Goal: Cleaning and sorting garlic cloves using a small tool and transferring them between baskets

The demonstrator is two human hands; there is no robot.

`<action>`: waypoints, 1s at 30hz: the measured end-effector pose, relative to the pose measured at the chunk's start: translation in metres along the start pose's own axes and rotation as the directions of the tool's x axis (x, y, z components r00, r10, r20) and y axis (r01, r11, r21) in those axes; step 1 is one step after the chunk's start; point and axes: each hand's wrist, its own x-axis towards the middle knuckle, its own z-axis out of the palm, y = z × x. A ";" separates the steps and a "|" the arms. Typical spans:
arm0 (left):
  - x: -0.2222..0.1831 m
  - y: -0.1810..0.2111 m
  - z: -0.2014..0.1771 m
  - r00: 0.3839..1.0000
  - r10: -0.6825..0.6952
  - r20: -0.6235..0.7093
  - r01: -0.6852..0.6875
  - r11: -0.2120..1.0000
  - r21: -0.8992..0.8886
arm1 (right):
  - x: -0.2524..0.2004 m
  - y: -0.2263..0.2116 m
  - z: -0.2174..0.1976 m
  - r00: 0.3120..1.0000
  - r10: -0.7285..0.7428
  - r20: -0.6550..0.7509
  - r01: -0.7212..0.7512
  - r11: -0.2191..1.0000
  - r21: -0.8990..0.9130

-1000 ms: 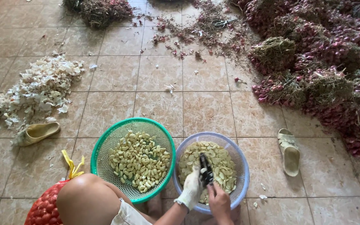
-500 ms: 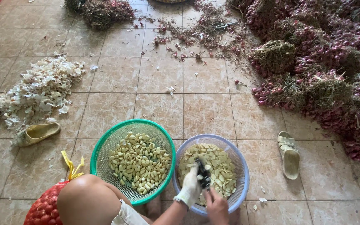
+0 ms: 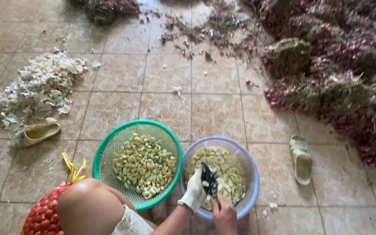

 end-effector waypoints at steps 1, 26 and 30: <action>0.008 -0.004 -0.003 0.999 0.012 0.045 -0.009 0.997 -0.080 | 0.008 0.001 -0.003 0.997 -0.068 -0.024 0.067 0.997 -0.036; -0.008 0.020 -0.011 0.965 0.199 0.169 -0.195 0.117 0.974 | 0.006 -0.016 -0.037 0.978 -0.154 -0.143 0.105 0.948 -0.301; 0.019 0.012 -0.045 0.893 0.309 0.326 -0.249 -0.261 0.933 | 0.012 -0.006 -0.042 0.971 -0.148 -0.188 0.081 0.943 -0.321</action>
